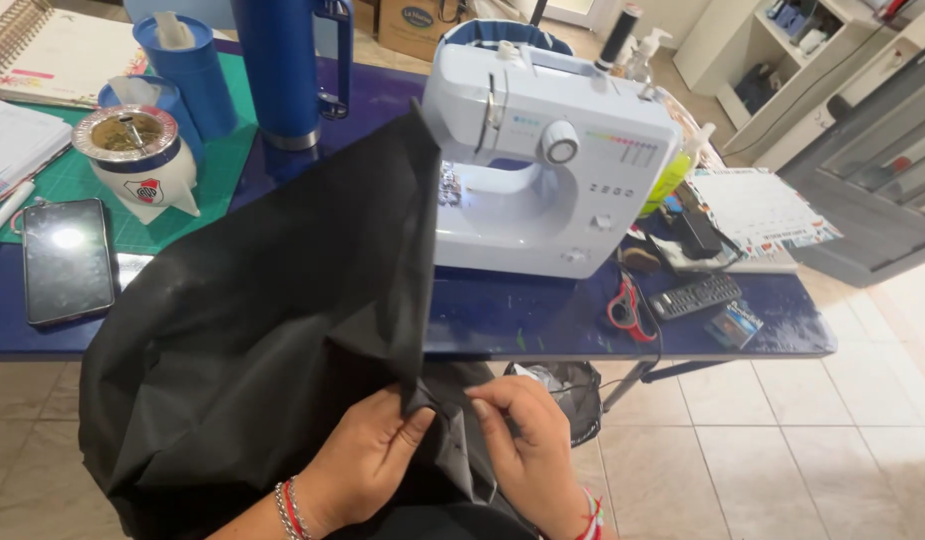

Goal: Sewing a piece of black fabric using a sewing machine

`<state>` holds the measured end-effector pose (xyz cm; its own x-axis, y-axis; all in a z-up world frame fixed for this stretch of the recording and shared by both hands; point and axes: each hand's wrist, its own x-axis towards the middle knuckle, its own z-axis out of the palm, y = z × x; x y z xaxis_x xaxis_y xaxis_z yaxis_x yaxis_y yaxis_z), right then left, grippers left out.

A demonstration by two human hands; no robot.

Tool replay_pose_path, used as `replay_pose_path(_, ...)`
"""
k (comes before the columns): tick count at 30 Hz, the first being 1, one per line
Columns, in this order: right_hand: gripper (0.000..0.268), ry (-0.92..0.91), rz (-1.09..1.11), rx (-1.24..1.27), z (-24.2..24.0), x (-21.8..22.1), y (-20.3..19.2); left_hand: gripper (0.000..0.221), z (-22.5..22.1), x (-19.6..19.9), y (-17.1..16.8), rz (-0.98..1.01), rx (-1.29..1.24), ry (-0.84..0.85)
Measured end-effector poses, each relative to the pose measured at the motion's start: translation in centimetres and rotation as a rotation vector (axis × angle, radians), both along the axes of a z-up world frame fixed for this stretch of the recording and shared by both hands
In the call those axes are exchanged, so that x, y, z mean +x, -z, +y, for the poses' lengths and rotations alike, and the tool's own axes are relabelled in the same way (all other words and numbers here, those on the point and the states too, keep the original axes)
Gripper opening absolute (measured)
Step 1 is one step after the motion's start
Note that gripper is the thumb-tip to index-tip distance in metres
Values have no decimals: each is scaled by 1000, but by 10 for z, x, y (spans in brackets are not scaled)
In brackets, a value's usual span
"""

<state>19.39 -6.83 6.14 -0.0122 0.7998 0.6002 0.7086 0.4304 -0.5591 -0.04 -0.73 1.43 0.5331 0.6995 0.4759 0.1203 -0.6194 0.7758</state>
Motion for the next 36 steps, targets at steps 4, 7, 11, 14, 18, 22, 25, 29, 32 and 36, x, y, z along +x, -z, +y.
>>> replay_pose_path(4, 24, -144, -2, 6, -1, -2, 1, 36, -10, 0, -14, -63, -58, 52)
replay_pose_path(7, 8, -92, -43, 103, 0, -8, 2, 38, -14, -2, -10, 13, -46, 26)
replay_pose_path(11, 13, -22, -159, 201, 2, -13, -1, 35, -16, -6, -10, -42, -43, 37)
replay_pose_path(14, 24, 118, -267, 352, 11, 1, -6, 33, -22, -11, 1, 57, 59, 73)
replay_pose_path(18, 24, 19, 10, 26, 4, 6, -10, 32, -20, -11, -7, -77, -114, 31)
replay_pose_path(22, 28, -263, 83, -64, -8, -12, -4, 29, -18, -12, 3, -114, -111, 7)
replay_pose_path(25, 7, -153, 34, 105, -4, -17, 6, 33, -17, -11, -8, -87, -61, 7)
replay_pose_path(29, 7, -110, -64, 163, -4, -21, -6, 30, -15, -8, -1, -105, -76, -8)
replay_pose_path(32, 9, -74, -43, 152, 1, -12, 0, 30, -15, -9, 12, -80, -16, -86)
replay_pose_path(36, 14, 258, -2, 201, 5, 16, 5, 26, -13, -16, 24, -177, -162, -179)
